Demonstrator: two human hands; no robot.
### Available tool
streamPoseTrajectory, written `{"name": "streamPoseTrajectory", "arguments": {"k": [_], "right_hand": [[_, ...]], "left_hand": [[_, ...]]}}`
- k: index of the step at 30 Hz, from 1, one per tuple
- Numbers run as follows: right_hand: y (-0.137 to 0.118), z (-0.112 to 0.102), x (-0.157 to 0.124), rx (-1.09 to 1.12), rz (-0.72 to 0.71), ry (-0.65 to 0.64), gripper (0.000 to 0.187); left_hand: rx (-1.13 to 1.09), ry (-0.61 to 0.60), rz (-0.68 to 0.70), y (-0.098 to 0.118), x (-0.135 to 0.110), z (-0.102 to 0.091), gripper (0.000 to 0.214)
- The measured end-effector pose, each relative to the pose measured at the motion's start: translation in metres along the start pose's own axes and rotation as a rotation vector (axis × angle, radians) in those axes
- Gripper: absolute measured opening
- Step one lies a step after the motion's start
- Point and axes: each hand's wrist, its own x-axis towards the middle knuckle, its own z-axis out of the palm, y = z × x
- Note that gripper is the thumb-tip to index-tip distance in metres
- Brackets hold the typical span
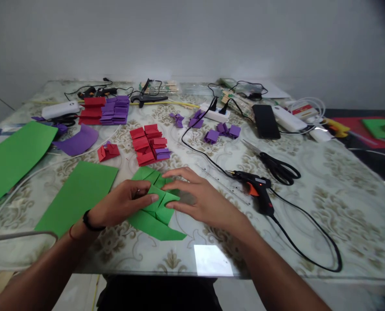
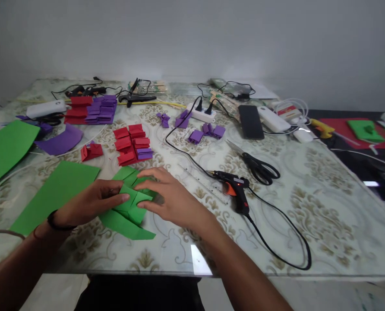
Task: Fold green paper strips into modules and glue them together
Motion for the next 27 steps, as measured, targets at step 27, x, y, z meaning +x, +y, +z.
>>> {"name": "streamPoseTrajectory", "arguments": {"k": [27], "right_hand": [[-0.004, 0.029, 0.008, 0.447, 0.533, 0.39, 0.037]], "left_hand": [[-0.291, 0.151, 0.132, -0.006, 0.002, 0.02, 0.019]]}}
